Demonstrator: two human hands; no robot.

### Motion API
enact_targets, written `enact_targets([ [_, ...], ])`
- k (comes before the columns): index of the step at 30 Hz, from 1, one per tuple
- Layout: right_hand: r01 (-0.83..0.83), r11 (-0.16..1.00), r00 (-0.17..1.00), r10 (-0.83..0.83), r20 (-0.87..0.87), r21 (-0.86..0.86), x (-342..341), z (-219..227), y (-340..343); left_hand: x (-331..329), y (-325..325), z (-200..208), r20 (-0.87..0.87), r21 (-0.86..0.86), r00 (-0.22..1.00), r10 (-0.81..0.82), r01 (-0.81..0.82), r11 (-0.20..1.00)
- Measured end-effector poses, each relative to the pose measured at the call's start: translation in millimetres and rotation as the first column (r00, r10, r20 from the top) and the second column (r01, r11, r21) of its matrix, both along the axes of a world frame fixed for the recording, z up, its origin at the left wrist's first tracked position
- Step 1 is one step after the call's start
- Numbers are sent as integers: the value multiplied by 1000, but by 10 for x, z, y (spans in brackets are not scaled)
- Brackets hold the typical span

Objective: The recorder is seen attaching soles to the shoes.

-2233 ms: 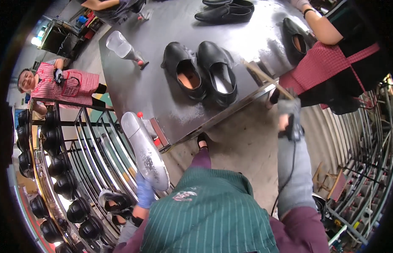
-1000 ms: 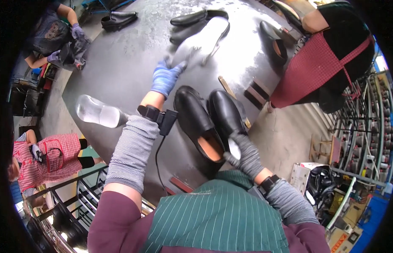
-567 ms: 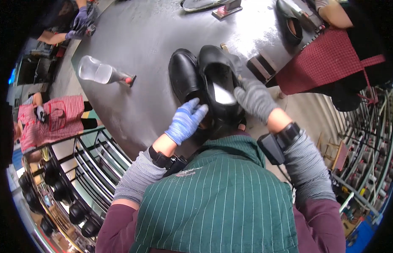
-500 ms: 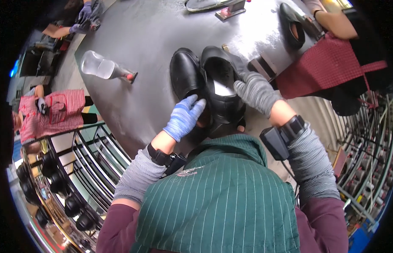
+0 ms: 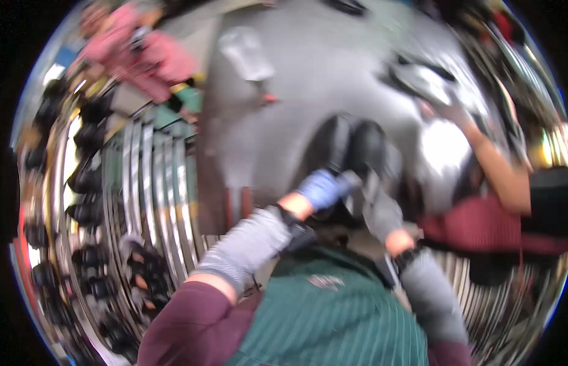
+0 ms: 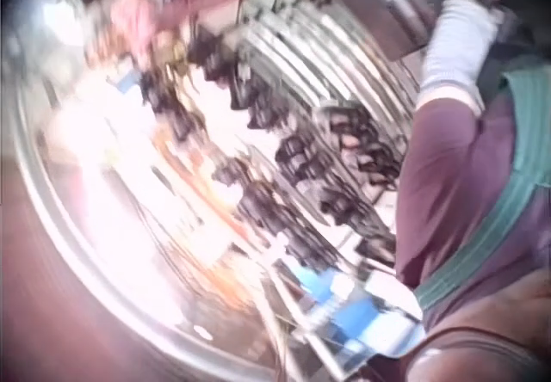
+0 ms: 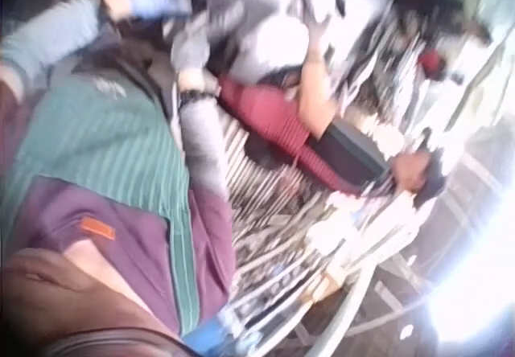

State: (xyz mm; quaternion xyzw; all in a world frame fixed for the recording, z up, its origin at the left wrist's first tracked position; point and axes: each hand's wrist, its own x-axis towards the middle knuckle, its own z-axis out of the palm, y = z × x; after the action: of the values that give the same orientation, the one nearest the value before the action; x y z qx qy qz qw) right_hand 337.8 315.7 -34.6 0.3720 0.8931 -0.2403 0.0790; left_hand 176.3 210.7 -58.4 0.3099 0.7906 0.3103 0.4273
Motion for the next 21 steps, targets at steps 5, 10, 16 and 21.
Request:
enact_targets([
  [5, -174, 974, 984, 168, 52, 143, 205, -459, -107, 213, 389, -1229, -393, -150, 843, -368, 336, 930],
  [10, -435, 900, 748, 346, -567, -25, 97, 401, -80, -229, -1008, 281, -1, 172, 979, 202, -198, 965],
  [16, -392, 885, 819, 212, -533, -250, -260, 310, -82, -771, -3215, -363, -551, 283, 470, 690, -672, 684],
  [21, -412, 890, 828, 277, -487, -194, -895, 605, -461, -2096, -4843, -473, -846, -238, 489, 214, -705, 668],
])
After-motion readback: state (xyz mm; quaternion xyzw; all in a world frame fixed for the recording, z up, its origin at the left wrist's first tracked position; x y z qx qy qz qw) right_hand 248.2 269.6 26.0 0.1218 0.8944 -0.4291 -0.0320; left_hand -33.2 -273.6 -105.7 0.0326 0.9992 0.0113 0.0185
